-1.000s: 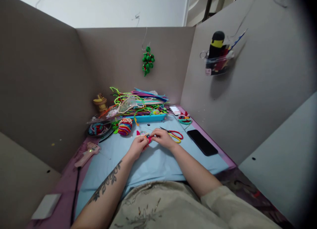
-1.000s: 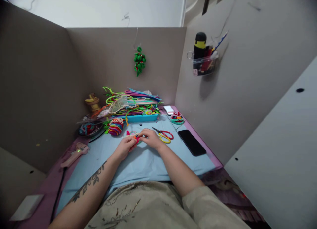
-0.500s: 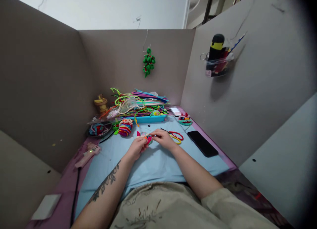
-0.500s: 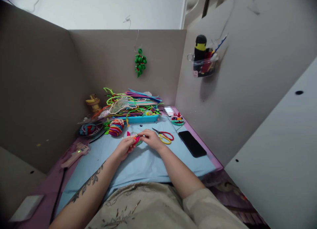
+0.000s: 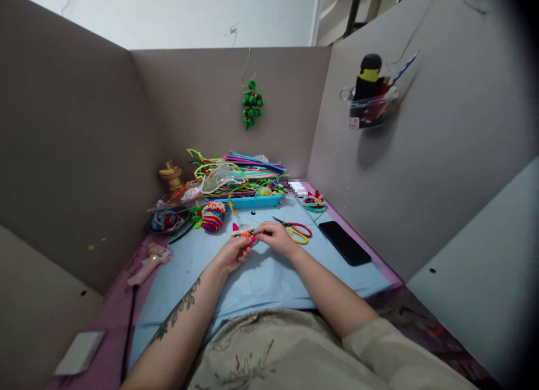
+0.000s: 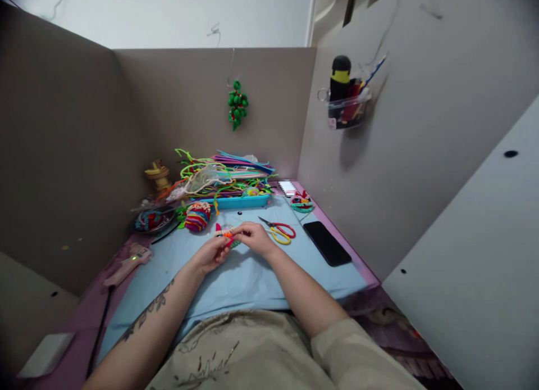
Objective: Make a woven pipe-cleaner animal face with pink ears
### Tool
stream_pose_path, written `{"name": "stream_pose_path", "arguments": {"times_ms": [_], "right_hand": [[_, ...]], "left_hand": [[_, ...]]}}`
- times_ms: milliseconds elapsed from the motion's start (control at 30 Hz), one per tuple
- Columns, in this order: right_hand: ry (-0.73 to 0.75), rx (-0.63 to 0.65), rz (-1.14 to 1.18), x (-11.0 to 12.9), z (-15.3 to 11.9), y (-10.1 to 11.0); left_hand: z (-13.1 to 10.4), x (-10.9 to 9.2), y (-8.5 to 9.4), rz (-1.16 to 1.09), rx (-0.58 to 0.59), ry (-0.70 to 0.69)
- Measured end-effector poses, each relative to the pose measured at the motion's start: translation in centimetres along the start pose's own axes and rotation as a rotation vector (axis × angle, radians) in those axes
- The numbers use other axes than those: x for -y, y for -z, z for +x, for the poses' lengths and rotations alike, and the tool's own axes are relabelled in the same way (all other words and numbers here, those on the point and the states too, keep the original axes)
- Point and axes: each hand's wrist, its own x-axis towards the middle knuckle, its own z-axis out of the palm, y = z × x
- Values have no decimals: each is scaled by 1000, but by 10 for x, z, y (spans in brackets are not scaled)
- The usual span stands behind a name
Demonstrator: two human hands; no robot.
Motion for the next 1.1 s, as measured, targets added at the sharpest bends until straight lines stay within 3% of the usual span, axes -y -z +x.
{"name": "stream_pose_path", "arguments": {"times_ms": [300,367,533,667,767,867,1000,1100], "right_hand": [[-15,3,-22,-3,0,3],[-55,-11,-16,-7,1,6],[-123,-73,-79,-12,3,6],[-127,-153,-179,-9,3,-5],[-101,-219,-209,-7,3,-9],[-98,-255,-219,-9,2,-10],[-148,-190,-256,-18,3,-13],[-203,-189,-275,-21,5,-7]], "left_hand": [[3,3,3,128,-3,-99],[3,3,1,227,-80,-227],[-1,3,-6,659,-412,-633],[-2,6,-7,881,-458,-750],[2,8,-4,853,-402,-730],[7,9,-2,665,-338,-586],[11,10,-5,520,-188,-423],[9,11,-7,491,-191,-419]]}}
